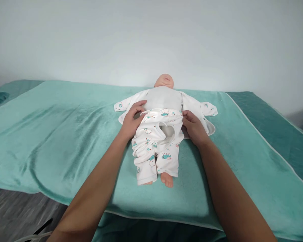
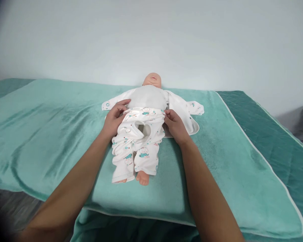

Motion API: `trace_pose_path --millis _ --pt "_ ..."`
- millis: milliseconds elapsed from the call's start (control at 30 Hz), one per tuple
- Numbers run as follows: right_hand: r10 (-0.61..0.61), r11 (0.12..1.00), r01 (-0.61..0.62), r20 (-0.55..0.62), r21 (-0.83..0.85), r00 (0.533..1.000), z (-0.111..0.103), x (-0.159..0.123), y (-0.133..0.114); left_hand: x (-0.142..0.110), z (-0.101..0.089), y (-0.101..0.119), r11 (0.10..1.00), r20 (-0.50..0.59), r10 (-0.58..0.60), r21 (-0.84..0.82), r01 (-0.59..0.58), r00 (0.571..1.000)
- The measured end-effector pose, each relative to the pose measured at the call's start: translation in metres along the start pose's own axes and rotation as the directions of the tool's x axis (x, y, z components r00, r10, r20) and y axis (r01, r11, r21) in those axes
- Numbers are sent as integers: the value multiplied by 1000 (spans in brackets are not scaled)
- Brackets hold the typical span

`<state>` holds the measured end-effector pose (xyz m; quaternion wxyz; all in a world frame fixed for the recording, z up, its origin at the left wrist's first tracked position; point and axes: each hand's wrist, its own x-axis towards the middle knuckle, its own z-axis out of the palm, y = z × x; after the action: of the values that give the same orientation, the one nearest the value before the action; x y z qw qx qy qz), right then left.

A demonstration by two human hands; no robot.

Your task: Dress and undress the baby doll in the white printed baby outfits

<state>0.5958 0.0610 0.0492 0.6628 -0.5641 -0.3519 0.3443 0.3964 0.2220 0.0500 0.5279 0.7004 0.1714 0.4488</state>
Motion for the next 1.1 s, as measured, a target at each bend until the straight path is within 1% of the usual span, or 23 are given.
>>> trace_pose_path --millis 67,100,167,233,267,300,400,467,500,533,600,667,733,833,933,967,1033,1100 --pt "-33 998 34 23 -56 999 -1 0 2 7 -3 6 996 91 -5 84 -3 996" --pt "-78 991 79 19 -105 997 -1 0 3 11 -4 9 992 126 -10 124 -6 992" --pt "-225 951 218 -9 -220 974 -1 1 5 17 -6 16 982 187 7 187 -42 982" --pt "-363 887 336 -29 -315 931 0 3 5 24 -5 21 973 216 35 216 -83 976" --pt "-395 863 358 -33 -357 918 1 5 3 28 -4 21 970 213 36 226 -85 976" --pt "-402 843 354 -37 -406 915 2 8 1 33 -3 21 968 198 28 238 -76 980" --pt "-390 758 282 -61 -588 919 5 26 -12 54 4 14 964 116 -3 263 -28 993" --pt "-375 712 251 -52 -656 926 6 42 -21 71 9 3 975 55 -16 224 4 998" --pt "-340 724 232 -43 -649 940 6 51 -24 78 12 -4 982 18 -38 184 34 999" --pt "-285 763 203 -38 -614 958 6 58 -25 85 14 -11 988 -20 -75 134 77 997" --pt "-150 879 112 -45 -464 988 4 69 -22 92 16 -24 984 -83 -174 36 177 981" --pt "-43 960 26 -58 -277 997 2 73 -15 93 17 -33 972 -105 -236 -13 236 966" --pt "0 987 -13 -84 -157 996 1 71 -8 89 16 -37 971 -115 -239 -3 241 964" --pt "14 994 -31 -154 -106 988 1 67 -2 81 13 -33 968 -104 -243 38 247 965" --pt "-3 994 -23 -238 -106 971 4 66 -1 73 9 -25 962 -45 -259 73 262 965" --pt "-17 991 -20 -264 -136 964 5 66 -1 71 8 -22 958 -14 -270 95 270 963" --pt "-49 968 -27 -293 -249 955 4 67 -1 68 3 -18 943 54 -312 141 302 949" --pt "-65 927 -46 -281 -373 957 1 65 -2 67 -2 -16 927 131 -363 155 342 923"
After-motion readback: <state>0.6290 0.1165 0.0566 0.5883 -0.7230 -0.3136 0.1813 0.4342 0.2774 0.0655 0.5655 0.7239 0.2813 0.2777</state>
